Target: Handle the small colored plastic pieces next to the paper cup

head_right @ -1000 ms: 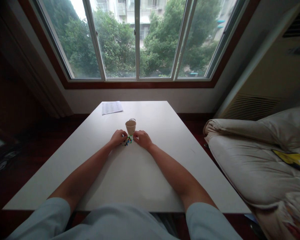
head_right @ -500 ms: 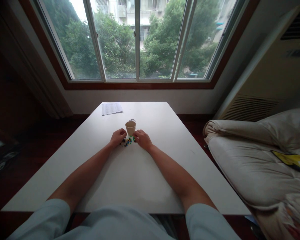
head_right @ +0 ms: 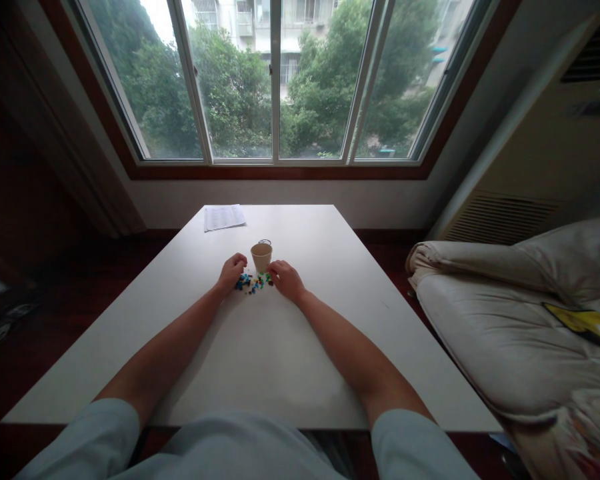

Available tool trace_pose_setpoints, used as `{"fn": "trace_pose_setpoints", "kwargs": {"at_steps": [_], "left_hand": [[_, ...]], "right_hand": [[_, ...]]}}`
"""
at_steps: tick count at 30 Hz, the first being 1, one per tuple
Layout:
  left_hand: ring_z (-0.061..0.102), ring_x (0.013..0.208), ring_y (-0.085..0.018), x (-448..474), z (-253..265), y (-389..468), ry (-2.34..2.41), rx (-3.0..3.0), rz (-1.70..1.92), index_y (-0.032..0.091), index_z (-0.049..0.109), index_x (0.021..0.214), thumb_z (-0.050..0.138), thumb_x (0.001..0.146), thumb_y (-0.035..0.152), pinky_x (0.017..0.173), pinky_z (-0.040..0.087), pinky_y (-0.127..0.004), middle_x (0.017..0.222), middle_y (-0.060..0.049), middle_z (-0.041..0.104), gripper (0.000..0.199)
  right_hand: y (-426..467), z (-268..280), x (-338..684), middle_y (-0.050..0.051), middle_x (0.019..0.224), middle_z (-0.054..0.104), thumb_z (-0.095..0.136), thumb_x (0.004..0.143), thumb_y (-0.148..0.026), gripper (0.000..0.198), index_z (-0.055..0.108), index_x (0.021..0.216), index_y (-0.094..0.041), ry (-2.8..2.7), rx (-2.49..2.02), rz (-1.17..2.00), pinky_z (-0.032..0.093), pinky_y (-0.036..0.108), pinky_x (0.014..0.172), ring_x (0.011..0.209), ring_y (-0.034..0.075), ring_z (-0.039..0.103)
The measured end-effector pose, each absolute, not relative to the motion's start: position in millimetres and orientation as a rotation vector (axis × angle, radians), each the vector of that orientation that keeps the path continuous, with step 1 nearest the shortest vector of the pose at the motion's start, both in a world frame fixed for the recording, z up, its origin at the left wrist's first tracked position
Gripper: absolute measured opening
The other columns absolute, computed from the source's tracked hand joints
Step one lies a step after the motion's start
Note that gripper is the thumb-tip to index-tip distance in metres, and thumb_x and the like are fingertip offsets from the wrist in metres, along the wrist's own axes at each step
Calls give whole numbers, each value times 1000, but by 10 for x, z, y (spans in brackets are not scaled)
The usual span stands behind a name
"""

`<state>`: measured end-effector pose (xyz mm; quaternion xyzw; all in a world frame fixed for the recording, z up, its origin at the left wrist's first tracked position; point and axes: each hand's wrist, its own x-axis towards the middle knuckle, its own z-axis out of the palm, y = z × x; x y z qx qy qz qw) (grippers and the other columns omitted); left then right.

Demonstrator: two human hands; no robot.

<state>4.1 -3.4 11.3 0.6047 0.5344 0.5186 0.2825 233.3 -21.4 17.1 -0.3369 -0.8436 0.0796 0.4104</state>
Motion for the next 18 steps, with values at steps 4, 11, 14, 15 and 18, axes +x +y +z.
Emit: {"fn": "trace_pose_setpoints", "kwargs": {"at_steps": [4, 11, 14, 15, 18], "left_hand": [[49, 58, -12, 50, 150, -69, 1439, 1615, 1404, 19, 60, 78, 47, 76, 24, 54, 37, -22, 62, 3, 53, 14], [52, 64, -12, 69, 227, -158, 1507, 1744, 1479, 19, 68, 88, 50, 80, 23, 62, 42, -24, 75, 0, 64, 20], [52, 65, -12, 88, 247, -169, 1511, 1765, 1551, 20, 70, 92, 50, 82, 23, 65, 43, -24, 84, -1, 68, 22], [52, 64, -11, 92, 250, -165, 1509, 1734, 1570, 20, 70, 94, 50, 83, 24, 64, 44, -24, 85, -1, 68, 23], [53, 63, -11, 87, 251, -146, 1512, 1616, 1595, 19, 70, 98, 50, 84, 26, 61, 44, -23, 88, -2, 71, 25]], "right_hand": [[-216, 173, 2333, 5, 87, 59, 49, 91, -17, 11, 59, 90, -19, -2113, -856, 209, 40, 27, 75, 82, 16, 49], [-217, 171, 2329, 4, 85, 58, 48, 88, -15, 10, 57, 88, -19, -2105, -894, 210, 40, 26, 74, 79, 15, 48], [-223, 176, 2331, 4, 84, 58, 47, 88, -14, 11, 56, 88, -19, -2108, -902, 205, 40, 27, 73, 79, 15, 48], [-225, 179, 2332, 4, 84, 58, 47, 88, -14, 11, 56, 88, -19, -2108, -901, 204, 40, 27, 73, 78, 16, 48], [-230, 184, 2332, 4, 83, 58, 47, 87, -13, 12, 56, 88, -19, -2108, -892, 205, 40, 27, 73, 78, 16, 48]]}}
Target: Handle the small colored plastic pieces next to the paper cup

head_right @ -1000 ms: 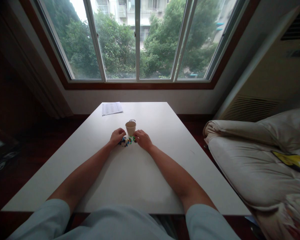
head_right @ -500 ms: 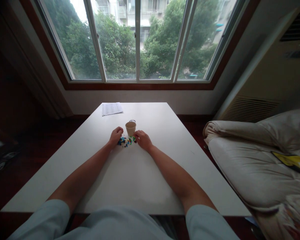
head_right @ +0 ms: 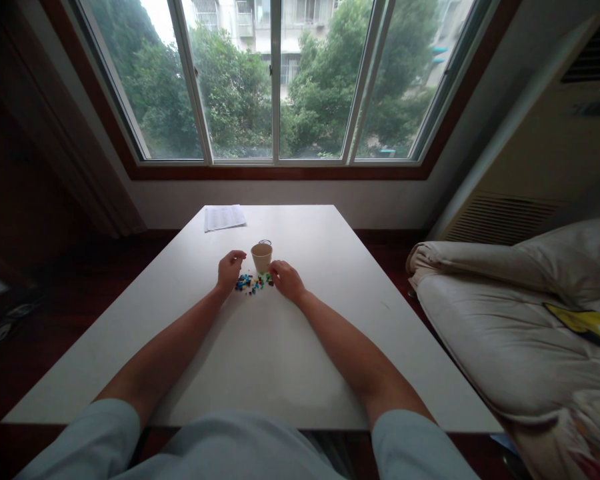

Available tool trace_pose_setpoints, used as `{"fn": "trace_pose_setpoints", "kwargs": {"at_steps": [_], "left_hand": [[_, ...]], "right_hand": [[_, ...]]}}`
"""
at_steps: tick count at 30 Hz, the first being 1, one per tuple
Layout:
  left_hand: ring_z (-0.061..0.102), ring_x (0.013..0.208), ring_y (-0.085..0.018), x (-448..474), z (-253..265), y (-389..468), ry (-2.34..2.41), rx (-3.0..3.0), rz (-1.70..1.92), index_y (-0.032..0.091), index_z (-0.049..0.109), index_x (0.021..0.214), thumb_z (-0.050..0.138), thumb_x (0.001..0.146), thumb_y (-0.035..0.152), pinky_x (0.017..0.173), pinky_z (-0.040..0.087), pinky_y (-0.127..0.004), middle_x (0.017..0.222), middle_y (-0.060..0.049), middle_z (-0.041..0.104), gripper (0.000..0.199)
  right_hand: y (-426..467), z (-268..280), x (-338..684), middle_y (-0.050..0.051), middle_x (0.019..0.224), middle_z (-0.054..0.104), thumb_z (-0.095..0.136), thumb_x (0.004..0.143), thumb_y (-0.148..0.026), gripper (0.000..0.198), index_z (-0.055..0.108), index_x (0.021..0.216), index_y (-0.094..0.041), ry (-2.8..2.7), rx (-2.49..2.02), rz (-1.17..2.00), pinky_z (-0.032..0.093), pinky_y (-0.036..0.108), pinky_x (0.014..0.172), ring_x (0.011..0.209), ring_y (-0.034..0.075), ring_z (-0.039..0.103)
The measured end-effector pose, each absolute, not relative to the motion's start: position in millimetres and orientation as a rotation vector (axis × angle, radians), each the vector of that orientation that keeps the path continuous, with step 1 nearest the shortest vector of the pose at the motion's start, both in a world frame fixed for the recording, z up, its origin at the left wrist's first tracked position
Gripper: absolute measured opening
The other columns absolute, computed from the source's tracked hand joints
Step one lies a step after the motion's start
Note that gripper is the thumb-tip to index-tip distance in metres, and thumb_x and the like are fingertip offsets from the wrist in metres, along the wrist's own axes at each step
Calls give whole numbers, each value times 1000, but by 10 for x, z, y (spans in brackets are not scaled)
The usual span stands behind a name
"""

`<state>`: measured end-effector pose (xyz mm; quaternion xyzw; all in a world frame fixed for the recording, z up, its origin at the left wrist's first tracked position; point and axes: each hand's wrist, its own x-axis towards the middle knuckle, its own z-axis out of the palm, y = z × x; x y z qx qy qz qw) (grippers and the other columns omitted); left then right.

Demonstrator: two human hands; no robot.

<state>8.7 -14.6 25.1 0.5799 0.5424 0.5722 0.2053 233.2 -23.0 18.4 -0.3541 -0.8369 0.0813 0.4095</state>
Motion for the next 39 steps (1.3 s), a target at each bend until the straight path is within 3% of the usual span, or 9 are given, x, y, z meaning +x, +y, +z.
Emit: {"fn": "trace_pose_setpoints", "kwargs": {"at_steps": [8, 13, 18, 23, 27, 30, 35, 39], "left_hand": [[58, 69, -13, 111, 309, -213, 1458, 1607, 1597, 16, 72, 105, 50, 90, 35, 63, 48, -24, 96, -6, 72, 32], [62, 84, -14, 182, 423, -359, 1429, 1922, 1610, 19, 71, 114, 48, 93, 27, 75, 51, -26, 115, -8, 68, 33], [64, 84, -14, 256, 476, -469, 1471, 2160, 1451, 24, 64, 130, 50, 92, 24, 85, 53, -28, 134, -7, 60, 41], [63, 108, -21, 301, 486, -498, 1459, 2295, 1356, 27, 60, 136, 52, 91, 23, 96, 52, -33, 144, -6, 54, 46], [59, 118, -24, 298, 493, -493, 1464, 2314, 1304, 28, 57, 138, 54, 89, 23, 96, 53, -36, 148, -5, 50, 50], [62, 110, -23, 287, 484, -484, 1465, 2327, 1280, 29, 55, 140, 56, 88, 22, 90, 55, -35, 150, -4, 48, 53], [62, 76, -14, 286, 460, -484, 1494, 2326, 1271, 29, 51, 142, 54, 90, 24, 78, 55, -31, 150, -7, 47, 53], [58, 71, -11, 268, 441, -466, 1537, 2265, 1329, 27, 52, 140, 53, 90, 25, 75, 53, -28, 146, -8, 49, 50]], "right_hand": [[-232, 178, 2321, 3, 83, 57, 46, 89, -15, 11, 56, 86, -20, -2103, -896, 209, 40, 26, 72, 78, 15, 48], [-232, 179, 2320, 3, 83, 57, 47, 88, -15, 9, 55, 86, -20, -2103, -894, 208, 39, 26, 72, 78, 15, 48], [-222, 175, 2309, 3, 82, 57, 46, 88, -15, 10, 55, 87, -20, -2093, -888, 200, 40, 27, 73, 77, 16, 48], [-226, 176, 2306, 3, 82, 58, 46, 89, -17, 10, 56, 86, -20, -2090, -894, 198, 40, 27, 72, 76, 16, 47], [-229, 175, 2312, 3, 82, 58, 46, 90, -19, 10, 55, 86, -20, -2088, -891, 200, 40, 27, 73, 76, 15, 47], [-229, 177, 2312, 3, 82, 57, 46, 90, -18, 10, 55, 86, -20, -2085, -890, 195, 40, 27, 74, 77, 16, 47], [-225, 181, 2305, 3, 82, 56, 47, 88, -16, 9, 55, 85, -20, -2079, -891, 187, 40, 28, 74, 77, 16, 47], [-216, 178, 2308, 3, 82, 56, 48, 85, -14, 9, 56, 85, -20, -2076, -896, 181, 40, 28, 74, 78, 16, 47]]}}
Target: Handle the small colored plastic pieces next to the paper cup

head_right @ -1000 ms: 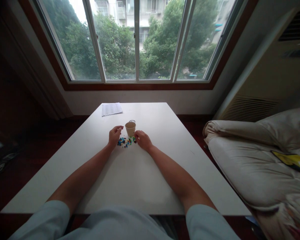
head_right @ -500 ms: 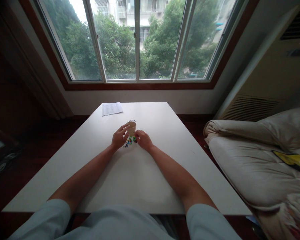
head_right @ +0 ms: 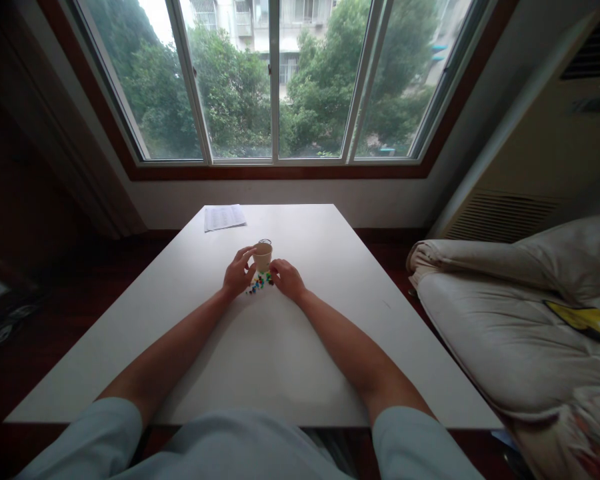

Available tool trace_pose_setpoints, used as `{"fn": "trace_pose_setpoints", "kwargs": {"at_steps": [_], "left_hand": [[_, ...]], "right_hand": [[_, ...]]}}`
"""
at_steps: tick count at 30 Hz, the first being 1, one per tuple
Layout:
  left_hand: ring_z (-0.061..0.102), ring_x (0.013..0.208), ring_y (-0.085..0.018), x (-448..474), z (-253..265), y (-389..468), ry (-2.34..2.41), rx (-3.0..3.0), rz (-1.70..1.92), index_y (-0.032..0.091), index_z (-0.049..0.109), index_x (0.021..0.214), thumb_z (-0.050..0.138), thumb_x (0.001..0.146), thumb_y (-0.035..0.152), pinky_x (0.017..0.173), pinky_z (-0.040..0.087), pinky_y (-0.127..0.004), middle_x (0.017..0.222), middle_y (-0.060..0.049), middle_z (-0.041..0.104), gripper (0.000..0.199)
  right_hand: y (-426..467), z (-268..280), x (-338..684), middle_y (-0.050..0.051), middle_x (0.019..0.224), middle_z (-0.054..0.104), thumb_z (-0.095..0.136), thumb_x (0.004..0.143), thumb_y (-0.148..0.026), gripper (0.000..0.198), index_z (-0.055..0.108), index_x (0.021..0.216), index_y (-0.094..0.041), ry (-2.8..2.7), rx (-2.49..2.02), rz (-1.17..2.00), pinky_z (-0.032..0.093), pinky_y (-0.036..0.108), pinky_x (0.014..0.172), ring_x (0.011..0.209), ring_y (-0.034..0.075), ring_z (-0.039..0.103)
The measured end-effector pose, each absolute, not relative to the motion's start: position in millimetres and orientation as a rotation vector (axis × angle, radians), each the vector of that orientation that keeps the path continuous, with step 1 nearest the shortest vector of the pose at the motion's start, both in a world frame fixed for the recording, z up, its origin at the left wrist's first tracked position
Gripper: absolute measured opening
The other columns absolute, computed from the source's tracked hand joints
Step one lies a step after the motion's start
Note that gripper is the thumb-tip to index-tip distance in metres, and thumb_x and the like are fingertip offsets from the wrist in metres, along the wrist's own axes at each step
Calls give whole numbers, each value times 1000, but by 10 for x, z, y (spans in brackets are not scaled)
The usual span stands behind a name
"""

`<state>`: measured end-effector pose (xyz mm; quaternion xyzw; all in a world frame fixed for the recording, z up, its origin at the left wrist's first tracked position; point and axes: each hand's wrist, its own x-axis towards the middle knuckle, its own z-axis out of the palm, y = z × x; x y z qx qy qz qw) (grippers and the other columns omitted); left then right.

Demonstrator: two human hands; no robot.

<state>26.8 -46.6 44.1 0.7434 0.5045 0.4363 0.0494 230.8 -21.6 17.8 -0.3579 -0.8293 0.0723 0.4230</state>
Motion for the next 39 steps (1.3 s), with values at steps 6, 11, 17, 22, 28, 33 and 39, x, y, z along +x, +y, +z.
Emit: {"fn": "trace_pose_setpoints", "kwargs": {"at_steps": [6, 11, 17, 22, 28, 33, 39], "left_hand": [[56, 74, -12, 187, 378, -374, 1552, 2166, 1485, 24, 58, 132, 51, 92, 26, 77, 51, -28, 133, -8, 54, 41], [56, 74, -12, 146, 338, -321, 1567, 2108, 1534, 21, 60, 127, 52, 91, 25, 76, 51, -28, 128, -9, 54, 38], [57, 76, -12, 147, 318, -299, 1601, 2101, 1497, 21, 61, 125, 52, 90, 22, 75, 52, -29, 126, -9, 55, 36], [58, 77, -13, 142, 284, -268, 1590, 2075, 1494, 20, 63, 121, 53, 89, 21, 74, 51, -28, 122, -9, 56, 34], [58, 76, -13, 120, 235, -213, 1591, 2053, 1512, 20, 64, 118, 53, 88, 19, 73, 52, -29, 118, -8, 57, 32], [59, 77, -14, 113, 202, -189, 1583, 2048, 1524, 20, 64, 116, 53, 89, 19, 72, 52, -29, 116, -8, 57, 30], [59, 77, -14, 122, 192, -182, 1570, 2026, 1509, 20, 65, 116, 54, 88, 19, 71, 51, -29, 116, -8, 57, 31]], "right_hand": [[-214, 189, 2325, 5, 88, 58, 48, 87, -13, 15, 61, 84, -20, -2090, -866, 173, 42, 28, 76, 83, 16, 50], [-231, 209, 2339, 5, 91, 60, 49, 86, -11, 20, 66, 86, -21, -2088, -844, 210, 45, 29, 80, 87, 16, 54], [-261, 253, 2334, 7, 104, 63, 48, 90, -13, 27, 69, 102, -23, -2024, -854, 133, 47, 35, 91, 99, 20, 56], [-323, 327, 2318, 10, 123, 60, 48, 94, -19, 35, 63, 126, -25, -2006, -874, 13, 46, 41, 102, 118, 24, 51], [-316, 334, 2311, 10, 131, 57, 45, 97, -26, 40, 56, 136, -24, -2052, -875, -71, 44, 46, 108, 126, 25, 49], [-287, 311, 2302, 8, 142, 52, 46, 98, -29, 44, 51, 142, -23, -2085, -910, -133, 39, 46, 114, 136, 25, 43], [-252, 305, 2267, 6, 152, 43, 48, 97, -30, 53, 42, 149, -23, -2145, -910, -151, 33, 48, 119, 146, 25, 30]]}}
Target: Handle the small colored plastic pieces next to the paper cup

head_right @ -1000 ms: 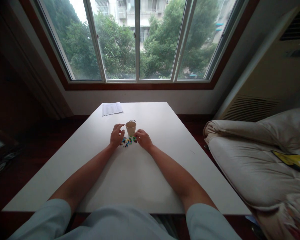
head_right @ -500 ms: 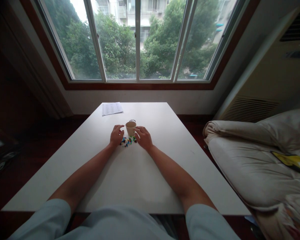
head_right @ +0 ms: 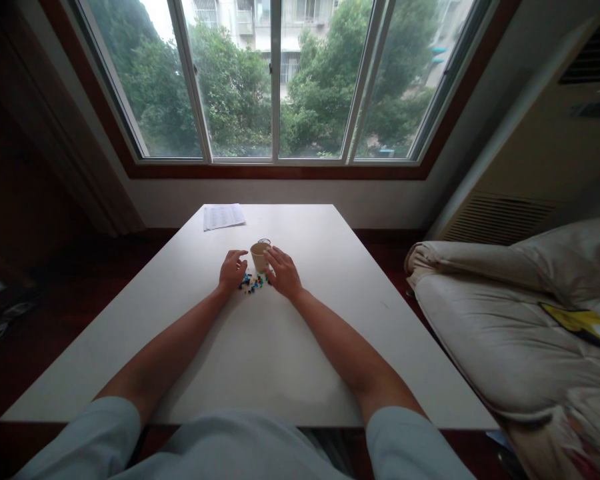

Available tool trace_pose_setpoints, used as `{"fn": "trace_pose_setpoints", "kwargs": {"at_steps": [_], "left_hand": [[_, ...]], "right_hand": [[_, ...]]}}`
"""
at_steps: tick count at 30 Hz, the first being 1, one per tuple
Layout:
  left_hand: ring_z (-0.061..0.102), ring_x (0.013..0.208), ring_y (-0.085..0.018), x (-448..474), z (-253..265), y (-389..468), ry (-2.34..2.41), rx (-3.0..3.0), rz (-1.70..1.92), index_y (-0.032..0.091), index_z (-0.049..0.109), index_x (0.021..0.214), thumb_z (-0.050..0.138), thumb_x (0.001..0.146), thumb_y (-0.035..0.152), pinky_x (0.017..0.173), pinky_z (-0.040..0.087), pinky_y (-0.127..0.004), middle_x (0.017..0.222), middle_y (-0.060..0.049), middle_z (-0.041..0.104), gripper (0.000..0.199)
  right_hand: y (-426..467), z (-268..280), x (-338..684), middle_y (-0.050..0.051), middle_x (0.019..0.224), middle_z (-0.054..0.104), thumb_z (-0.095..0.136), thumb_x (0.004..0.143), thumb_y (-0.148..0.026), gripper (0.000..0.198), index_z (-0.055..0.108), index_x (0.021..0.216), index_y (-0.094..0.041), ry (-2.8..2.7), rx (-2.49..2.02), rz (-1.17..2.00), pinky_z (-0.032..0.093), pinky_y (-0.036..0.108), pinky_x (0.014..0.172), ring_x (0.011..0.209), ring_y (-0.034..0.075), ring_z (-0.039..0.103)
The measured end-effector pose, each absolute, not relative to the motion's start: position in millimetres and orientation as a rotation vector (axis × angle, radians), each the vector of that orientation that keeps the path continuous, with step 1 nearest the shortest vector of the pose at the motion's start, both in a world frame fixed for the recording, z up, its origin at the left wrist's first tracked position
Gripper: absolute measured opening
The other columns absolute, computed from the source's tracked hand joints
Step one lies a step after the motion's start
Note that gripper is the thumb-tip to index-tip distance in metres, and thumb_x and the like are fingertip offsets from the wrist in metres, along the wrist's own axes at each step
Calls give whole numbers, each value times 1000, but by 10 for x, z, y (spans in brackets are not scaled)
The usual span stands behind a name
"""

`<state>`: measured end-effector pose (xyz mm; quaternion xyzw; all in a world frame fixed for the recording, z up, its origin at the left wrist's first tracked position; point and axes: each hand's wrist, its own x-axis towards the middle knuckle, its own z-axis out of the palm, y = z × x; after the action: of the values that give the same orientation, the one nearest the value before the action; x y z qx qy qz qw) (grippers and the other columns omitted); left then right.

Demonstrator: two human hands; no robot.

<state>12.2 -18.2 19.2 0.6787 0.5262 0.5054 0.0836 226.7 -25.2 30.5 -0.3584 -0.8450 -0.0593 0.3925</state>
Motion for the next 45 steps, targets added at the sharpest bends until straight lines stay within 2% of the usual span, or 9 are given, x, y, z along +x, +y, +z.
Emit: {"fn": "trace_pose_setpoints", "kwargs": {"at_steps": [5, 9, 14, 17, 19, 24, 31, 36, 45], "left_hand": [[59, 79, -14, 127, 199, -199, 1574, 2017, 1500, 19, 65, 117, 53, 88, 20, 72, 51, -29, 116, -9, 58, 31], [60, 79, -15, 80, 239, -185, 1597, 2034, 1479, 19, 68, 112, 51, 89, 21, 74, 50, -29, 113, -9, 60, 28], [58, 76, -15, -86, 390, -123, 1651, 2169, 1211, 19, 72, 90, 51, 88, 26, 76, 46, -29, 93, -6, 67, 23], [56, 70, -15, -202, 523, -134, 1566, 2289, 873, 19, 72, 83, 55, 85, 33, 66, 41, -27, 80, -3, 68, 22], [55, 65, -14, -268, 617, -173, 1429, 2377, 630, 19, 72, 79, 58, 82, 36, 61, 38, -26, 74, -1, 67, 22], [55, 62, -13, -349, 811, -296, 1315, 2397, 387, 20, 73, 86, 58, 79, 35, 57, 35, -23, 71, 1, 67, 22], [58, 69, -13, -294, 837, -386, 1156, 2466, 94, 23, 75, 88, 62, 73, 26, 63, 37, -22, 80, 2, 71, 20], [58, 63, -14, -235, 767, -399, 1109, 2458, 94, 26, 77, 88, 64, 69, 25, 61, 37, -24, 73, 1, 69, 23], [55, 55, -15, -147, 722, -460, 1066, 2335, 303, 26, 75, 71, 65, 58, 15, 52, 35, -25, 63, 2, 65, 20]], "right_hand": [[-245, 296, 2251, 6, 156, 36, 52, 96, -34, 56, 41, 149, -25, -2174, -898, -137, 32, 51, 119, 148, 27, 26], [-299, 332, 2270, 7, 152, 40, 51, 97, -33, 48, 48, 144, -25, -2120, -885, -132, 34, 49, 117, 144, 27, 32], [-320, 334, 2335, 10, 120, 62, 50, 97, -28, 26, 65, 118, -22, -2119, -872, -89, 42, 42, 102, 116, 24, 52], [-298, 296, 2340, 8, 97, 65, 52, 97, -27, 17, 68, 100, -21, -2224, -835, -53, 44, 35, 89, 96, 20, 54], [-284, 273, 2322, 7, 90, 64, 54, 96, -27, 15, 68, 94, -21, -2290, -800, -34, 43, 32, 83, 89, 19, 53], [-258, 245, 2272, 6, 93, 64, 59, 91, -23, 11, 70, 91, -22, -2401, -716, 17, 41, 29, 81, 89, 18, 51], [-206, 200, 2280, 6, 95, 64, 66, 85, -23, 14, 74, 96, -24, -2488, -701, 74, 42, 31, 85, 90, 18, 51], [-189, 161, 2277, 5, 95, 64, 69, 84, -24, 13, 75, 95, -27, -2504, -697, 79, 43, 31, 87, 93, 18, 52], [-209, 193, 2255, 5, 96, 66, 67, 85, -24, 11, 76, 91, -25, -2510, -723, 71, 44, 31, 85, 92, 18, 54]]}}
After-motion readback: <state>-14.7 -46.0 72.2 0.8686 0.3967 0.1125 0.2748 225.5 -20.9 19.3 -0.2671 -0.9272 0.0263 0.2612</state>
